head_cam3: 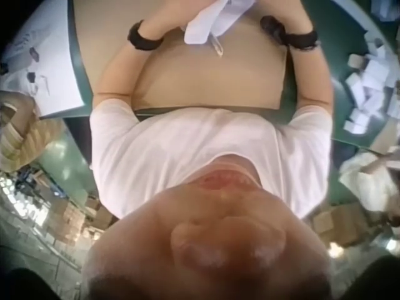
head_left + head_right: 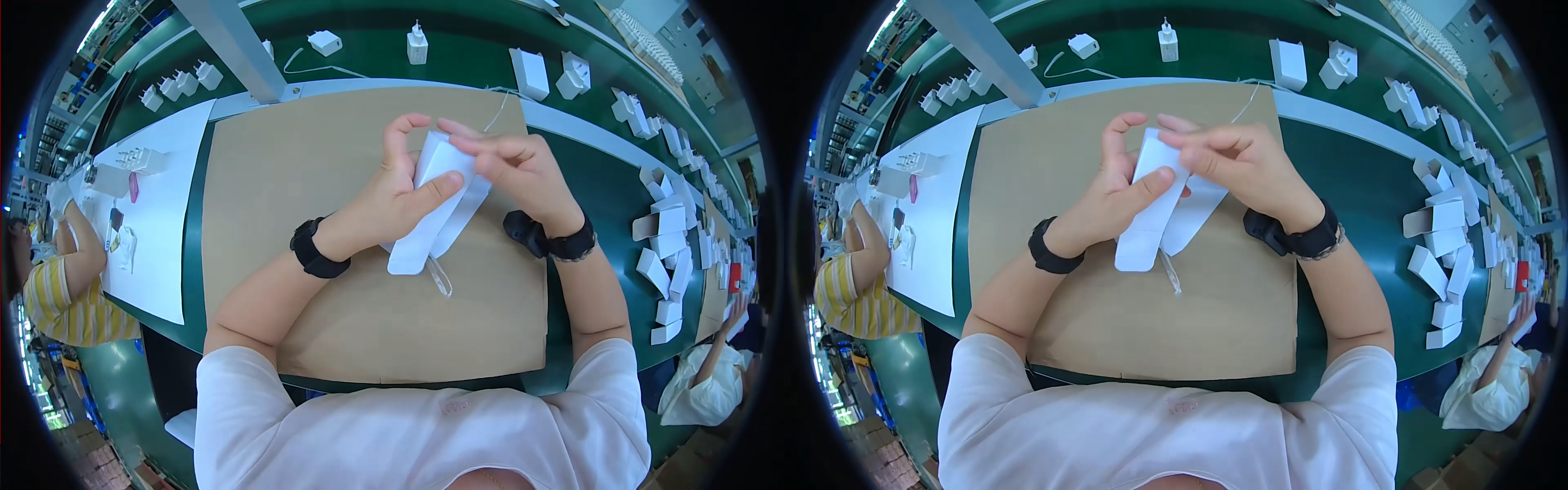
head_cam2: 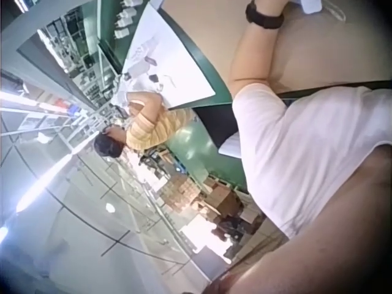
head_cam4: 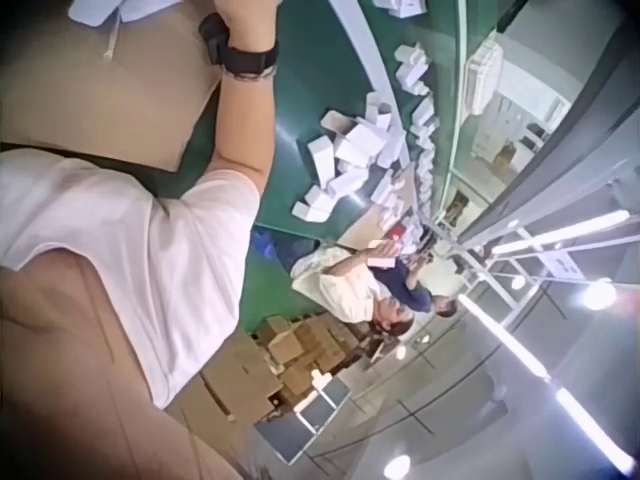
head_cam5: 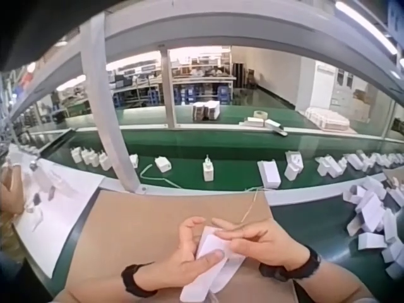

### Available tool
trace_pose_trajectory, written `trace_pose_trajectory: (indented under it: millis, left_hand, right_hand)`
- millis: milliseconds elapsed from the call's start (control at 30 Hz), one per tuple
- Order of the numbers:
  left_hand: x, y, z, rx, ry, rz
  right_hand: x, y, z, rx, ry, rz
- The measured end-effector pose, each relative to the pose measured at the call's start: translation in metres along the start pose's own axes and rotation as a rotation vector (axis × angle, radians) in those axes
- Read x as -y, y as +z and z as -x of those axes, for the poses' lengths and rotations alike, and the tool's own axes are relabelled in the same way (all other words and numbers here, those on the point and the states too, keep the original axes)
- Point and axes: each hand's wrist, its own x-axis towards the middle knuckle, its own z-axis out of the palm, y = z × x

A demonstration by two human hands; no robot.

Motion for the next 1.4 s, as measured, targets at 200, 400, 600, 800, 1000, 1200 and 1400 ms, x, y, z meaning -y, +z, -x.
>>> trace_pose_trajectory:
  millis: [200, 400, 600, 800, 1000, 1200, 1400]
  left_hand:
    - [-0.018, -0.013, -0.001, -0.245, 0.126, -1.038]
    - [-0.001, 0.007, 0.025, -0.05, -0.053, -1.198]
    - [0.002, -0.004, 0.014, -0.016, -0.072, -0.994]
    - [0.008, -0.013, 0.019, 0.003, -0.214, -0.5]
    - [-0.015, -0.037, 0.016, 0.266, -0.408, -0.395]
    - [0.005, -0.037, 0.016, 0.582, -0.284, -0.328]
    - [-0.002, -0.035, 0.02, 0.494, -0.283, -0.405]
  right_hand:
    - [0.025, -0.023, -0.044, -0.309, -0.081, 0.311]
    - [-0.025, -0.03, -0.132, -0.376, -0.502, 0.884]
    - [-0.031, -0.018, -0.075, -0.348, -0.42, 0.947]
    - [-0.031, 0.0, -0.024, -0.278, 0.001, 0.803]
    - [-0.019, 0.005, -0.062, -0.243, -0.16, 0.701]
    - [-0.051, 0.023, -0.164, 0.038, 0.058, 1.063]
    - [-0.084, 0.041, -0.198, 0.084, 0.249, 1.251]
